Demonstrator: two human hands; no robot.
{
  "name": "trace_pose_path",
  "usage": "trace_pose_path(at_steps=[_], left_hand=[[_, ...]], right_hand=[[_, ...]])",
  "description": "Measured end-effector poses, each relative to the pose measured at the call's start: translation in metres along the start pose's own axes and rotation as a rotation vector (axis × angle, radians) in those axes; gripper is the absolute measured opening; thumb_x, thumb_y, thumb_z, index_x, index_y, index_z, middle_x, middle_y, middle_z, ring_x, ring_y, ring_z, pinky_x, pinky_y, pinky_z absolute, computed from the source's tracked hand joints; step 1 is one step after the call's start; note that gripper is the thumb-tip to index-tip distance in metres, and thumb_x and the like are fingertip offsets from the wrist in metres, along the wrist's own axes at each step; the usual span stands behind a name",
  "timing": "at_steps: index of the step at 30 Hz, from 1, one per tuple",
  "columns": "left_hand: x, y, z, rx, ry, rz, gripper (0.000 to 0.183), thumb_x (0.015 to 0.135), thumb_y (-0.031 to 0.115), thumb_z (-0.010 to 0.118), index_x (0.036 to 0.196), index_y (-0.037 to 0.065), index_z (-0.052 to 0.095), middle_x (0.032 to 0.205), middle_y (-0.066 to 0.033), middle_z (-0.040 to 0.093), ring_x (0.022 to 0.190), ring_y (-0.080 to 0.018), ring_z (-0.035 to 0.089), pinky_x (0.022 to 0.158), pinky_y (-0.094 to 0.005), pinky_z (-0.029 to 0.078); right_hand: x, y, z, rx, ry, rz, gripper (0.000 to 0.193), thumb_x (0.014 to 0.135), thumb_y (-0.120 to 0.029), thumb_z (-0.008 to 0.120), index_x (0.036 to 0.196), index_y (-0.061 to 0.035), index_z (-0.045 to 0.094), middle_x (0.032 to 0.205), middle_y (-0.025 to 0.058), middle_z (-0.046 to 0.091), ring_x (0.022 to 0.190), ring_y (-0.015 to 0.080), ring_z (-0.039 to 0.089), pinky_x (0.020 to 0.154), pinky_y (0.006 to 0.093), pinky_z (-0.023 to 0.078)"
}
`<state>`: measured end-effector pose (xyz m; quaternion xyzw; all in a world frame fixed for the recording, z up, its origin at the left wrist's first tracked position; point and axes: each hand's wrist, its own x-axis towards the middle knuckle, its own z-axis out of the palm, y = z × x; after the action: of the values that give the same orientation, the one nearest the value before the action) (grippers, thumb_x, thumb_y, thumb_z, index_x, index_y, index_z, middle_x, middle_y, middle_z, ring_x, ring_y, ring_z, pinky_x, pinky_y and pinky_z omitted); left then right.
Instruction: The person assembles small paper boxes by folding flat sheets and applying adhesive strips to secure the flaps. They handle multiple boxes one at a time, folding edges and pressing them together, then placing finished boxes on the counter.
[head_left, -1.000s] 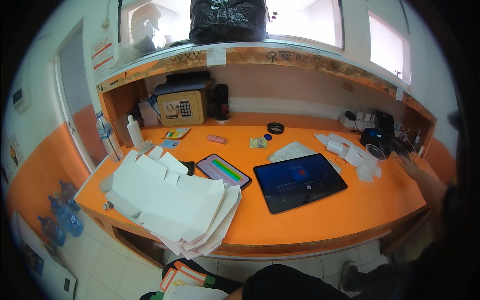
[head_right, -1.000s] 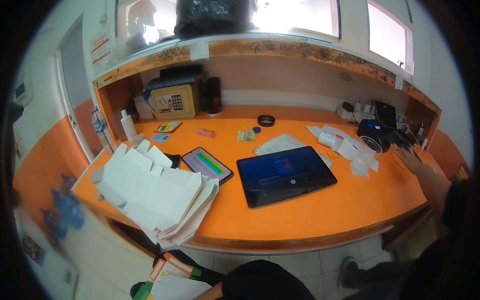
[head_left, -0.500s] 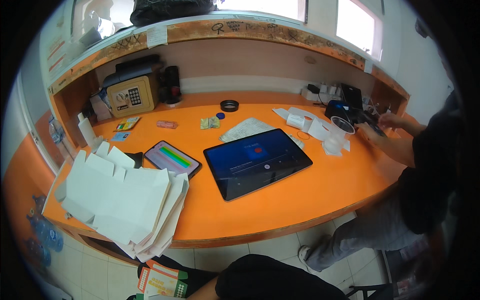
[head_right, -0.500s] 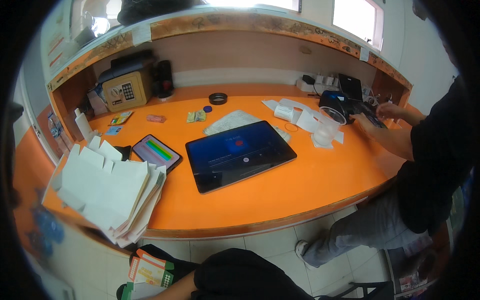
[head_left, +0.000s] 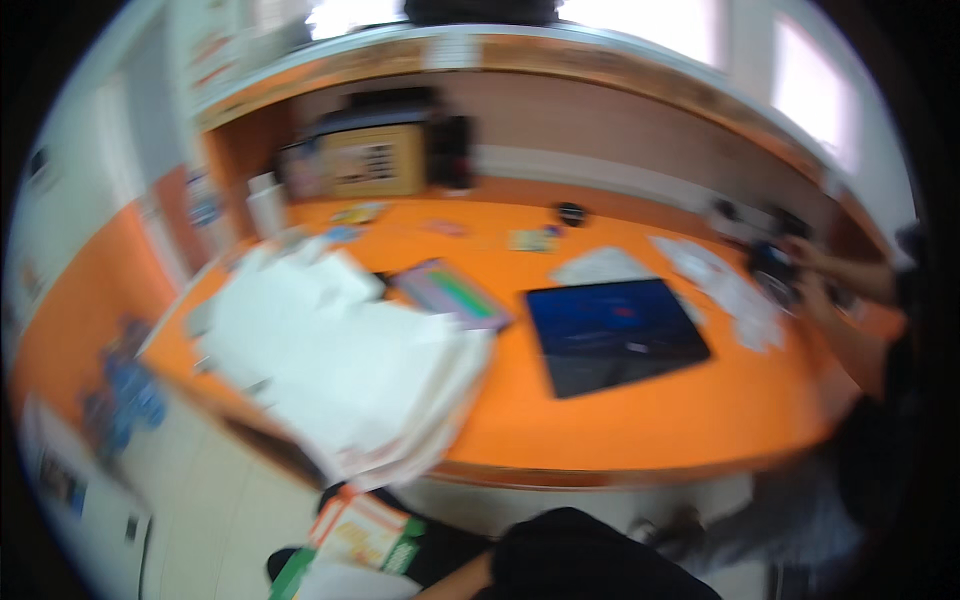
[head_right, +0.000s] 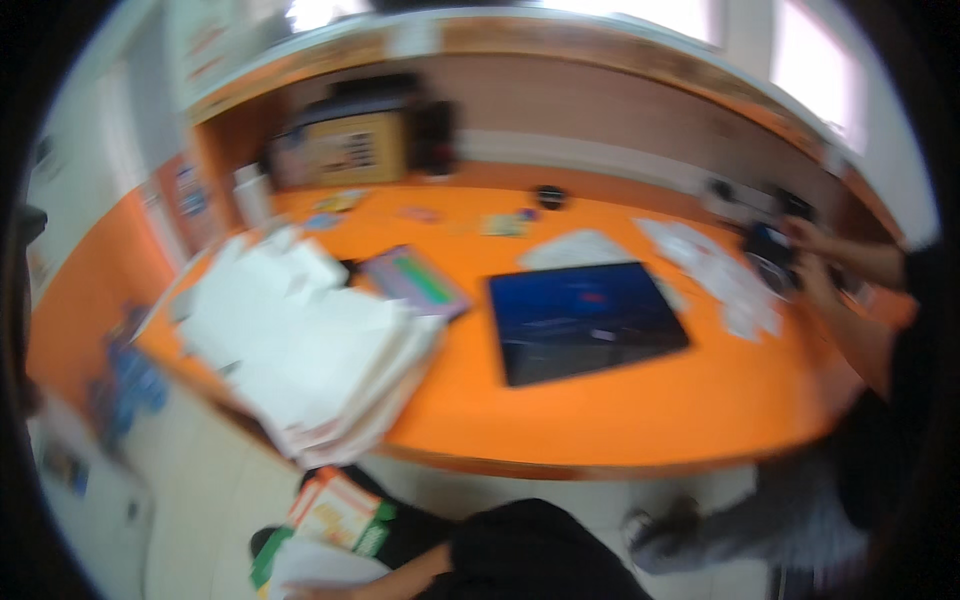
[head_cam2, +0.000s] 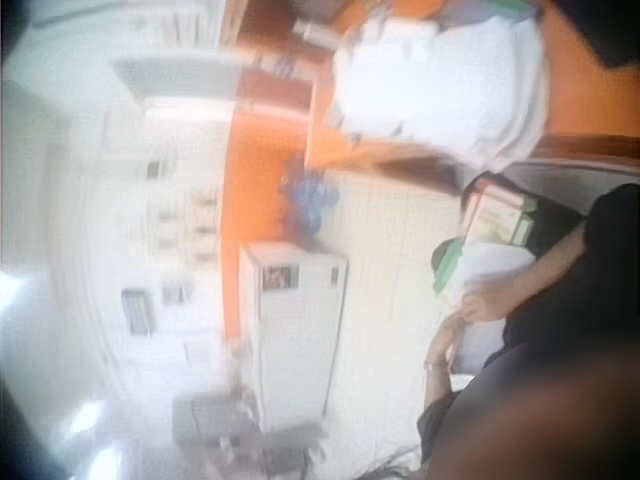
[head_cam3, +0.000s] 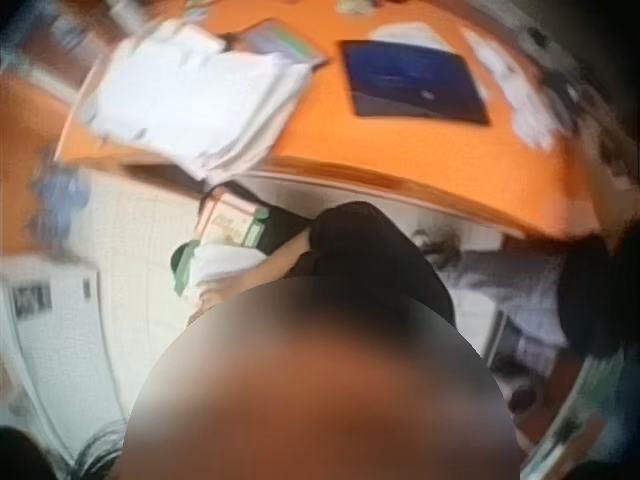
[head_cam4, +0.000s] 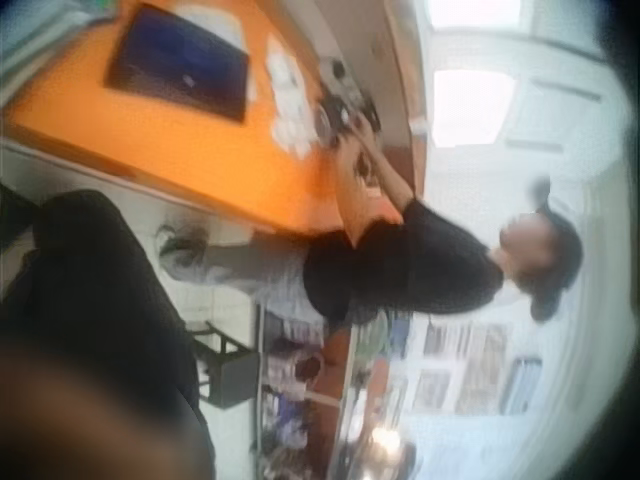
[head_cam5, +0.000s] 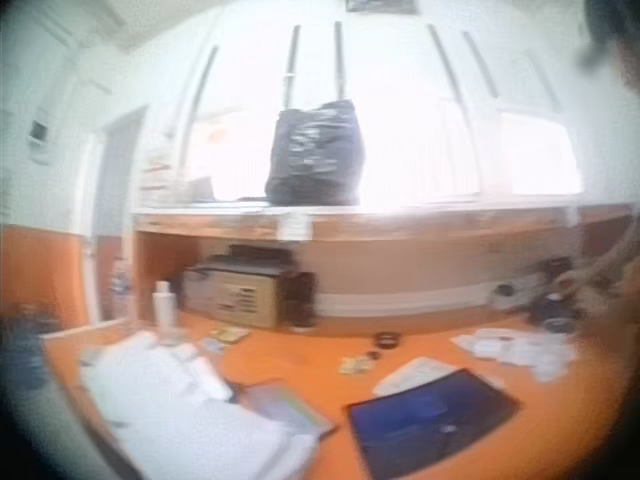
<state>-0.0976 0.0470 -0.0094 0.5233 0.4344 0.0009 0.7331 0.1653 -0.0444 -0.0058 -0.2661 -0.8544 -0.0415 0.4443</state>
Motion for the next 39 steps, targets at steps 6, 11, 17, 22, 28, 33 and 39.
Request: trace_pose_path(at_steps=[6, 11, 17, 22, 28, 33, 39], left_hand=[[-0.011, 0.064, 0.039, 0.571, -0.270, 0.221, 0.037, 0.096, 0.019, 0.053, 0.129, 0.003, 0.054, 0.116, -0.0101, 0.064, 0.104, -0.0149, 0.058, 0.096, -0.0319, 0.043], [-0.013, 0.087, 0.053, 0.747, -0.067, 0.392, 0.023, 0.092, 0.017, 0.057, 0.108, 0.001, 0.060, 0.087, -0.0137, 0.065, 0.077, -0.0212, 0.059, 0.075, -0.0345, 0.047], [-0.037, 0.116, 0.047, 0.677, -0.071, 0.355, 0.020, 0.092, 0.016, 0.058, 0.101, -0.001, 0.061, 0.082, -0.0088, 0.062, 0.073, -0.0167, 0.055, 0.072, -0.0318, 0.045], [-0.046, 0.124, 0.017, 0.505, -0.316, -0.044, 0.027, 0.094, 0.021, 0.054, 0.111, 0.001, 0.063, 0.085, -0.0029, 0.061, 0.076, -0.0097, 0.053, 0.069, -0.0276, 0.046], [0.000, 0.073, 0.032, 0.392, -0.204, 0.053, 0.041, 0.095, 0.030, 0.044, 0.118, 0.000, 0.061, 0.096, -0.0078, 0.061, 0.085, -0.0135, 0.054, 0.075, -0.0259, 0.046], [0.031, 0.034, 0.045, 0.132, -0.222, 0.044, 0.040, 0.095, 0.029, 0.050, 0.118, -0.002, 0.059, 0.103, -0.0067, 0.064, 0.094, -0.0150, 0.056, 0.083, -0.0278, 0.044], [0.022, 0.030, 0.057, 0.544, 0.015, 0.299, 0.034, 0.091, 0.017, 0.054, 0.122, 0.003, 0.057, 0.101, -0.0160, 0.066, 0.091, -0.0219, 0.062, 0.085, -0.0345, 0.047]], right_hand=[[0.005, 0.003, -0.037, 0.026, -0.215, 0.075, 0.030, 0.080, -0.025, 0.062, 0.107, -0.0116, 0.064, 0.110, 0.0067, 0.060, 0.109, 0.0248, 0.054, 0.098, 0.0551, 0.035], [0.042, 0.021, -0.045, -0.063, -0.287, 0.251, 0.034, 0.079, -0.033, 0.068, 0.110, -0.0187, 0.063, 0.113, 0.0053, 0.059, 0.119, 0.0240, 0.049, 0.103, 0.0623, 0.025], [0.085, 0.053, -0.069, 0.021, -0.398, 0.384, 0.044, 0.078, -0.036, 0.070, 0.113, -0.0122, 0.061, 0.105, 0.0052, 0.060, 0.107, 0.0226, 0.053, 0.105, 0.0629, 0.024], [0.097, 0.057, -0.068, 0.273, -0.471, 0.328, 0.031, 0.077, -0.024, 0.071, 0.104, -0.0111, 0.062, 0.089, 0.0033, 0.061, 0.093, 0.0230, 0.057, 0.101, 0.0561, 0.032], [0.067, 0.029, -0.028, 0.139, -0.427, 0.194, 0.011, 0.076, -0.014, 0.065, 0.087, -0.0118, 0.064, 0.086, -0.0006, 0.062, 0.089, 0.0191, 0.059, 0.097, 0.0496, 0.036], [0.028, 0.012, -0.018, 0.003, -0.476, 0.019, 0.014, 0.076, -0.016, 0.064, 0.089, -0.0155, 0.066, 0.095, -0.0025, 0.063, 0.091, 0.0163, 0.059, 0.097, 0.0510, 0.036], [0.001, 0.017, -0.035, 0.063, -0.533, 0.105, 0.029, 0.078, -0.034, 0.069, 0.103, -0.0190, 0.066, 0.120, 0.0013, 0.059, 0.111, 0.0196, 0.056, 0.105, 0.0594, 0.026]])
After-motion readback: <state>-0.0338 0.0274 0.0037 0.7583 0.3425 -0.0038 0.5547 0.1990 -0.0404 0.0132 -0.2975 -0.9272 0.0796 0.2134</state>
